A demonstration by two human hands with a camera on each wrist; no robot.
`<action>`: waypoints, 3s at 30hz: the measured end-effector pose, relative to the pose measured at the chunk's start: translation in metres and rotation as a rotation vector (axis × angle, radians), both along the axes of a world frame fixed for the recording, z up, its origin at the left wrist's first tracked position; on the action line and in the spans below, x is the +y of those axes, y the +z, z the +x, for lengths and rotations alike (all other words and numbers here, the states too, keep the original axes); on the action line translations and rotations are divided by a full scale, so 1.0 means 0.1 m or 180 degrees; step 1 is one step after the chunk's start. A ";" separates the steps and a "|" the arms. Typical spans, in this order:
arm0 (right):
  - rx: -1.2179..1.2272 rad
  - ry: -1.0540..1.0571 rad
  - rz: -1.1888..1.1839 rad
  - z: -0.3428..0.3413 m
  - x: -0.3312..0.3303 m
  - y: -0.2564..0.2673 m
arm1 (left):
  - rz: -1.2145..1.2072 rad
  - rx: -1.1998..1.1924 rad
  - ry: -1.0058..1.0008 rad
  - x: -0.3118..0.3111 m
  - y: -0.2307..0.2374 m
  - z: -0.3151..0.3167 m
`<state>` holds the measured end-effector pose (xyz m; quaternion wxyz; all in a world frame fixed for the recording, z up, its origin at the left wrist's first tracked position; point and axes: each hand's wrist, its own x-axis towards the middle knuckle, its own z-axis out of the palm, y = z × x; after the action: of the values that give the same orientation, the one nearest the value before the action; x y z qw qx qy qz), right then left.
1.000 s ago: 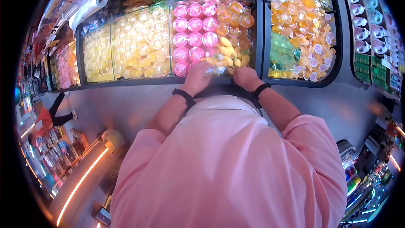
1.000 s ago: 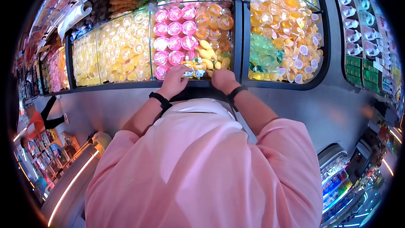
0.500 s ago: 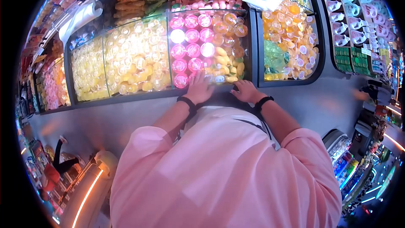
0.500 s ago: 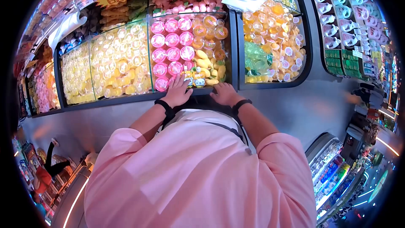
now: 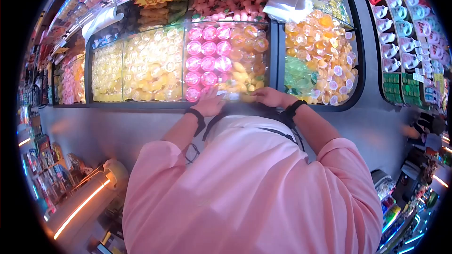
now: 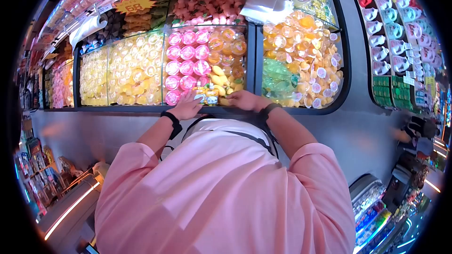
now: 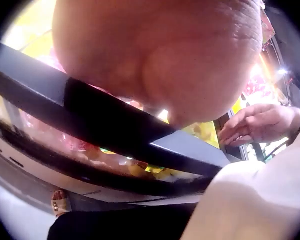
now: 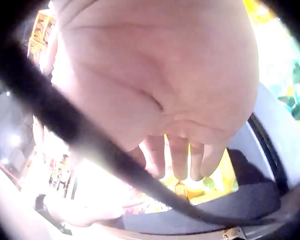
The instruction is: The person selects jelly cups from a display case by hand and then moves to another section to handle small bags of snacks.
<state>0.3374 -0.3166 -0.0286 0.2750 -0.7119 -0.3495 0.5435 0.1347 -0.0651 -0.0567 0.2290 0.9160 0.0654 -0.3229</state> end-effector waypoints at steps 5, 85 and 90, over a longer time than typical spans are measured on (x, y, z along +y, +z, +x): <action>0.0544 -0.0333 0.0614 0.51 -0.58 0.43 | 0.0591 -0.0879 0.0918 -0.52 -0.07 -0.05; 0.0887 -0.2644 0.0179 0.86 1.25 -0.84 | -0.2036 -0.0931 0.2238 -0.07 -0.27 1.95; 0.1210 -0.3426 0.0240 0.93 1.06 -0.85 | -0.2374 -0.1091 0.2291 -0.20 -0.56 1.94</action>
<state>0.4305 -0.2105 -0.1133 0.5963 -0.6690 0.0987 0.4325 0.3283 -0.0850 -0.1125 0.6418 0.7319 0.2175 -0.0715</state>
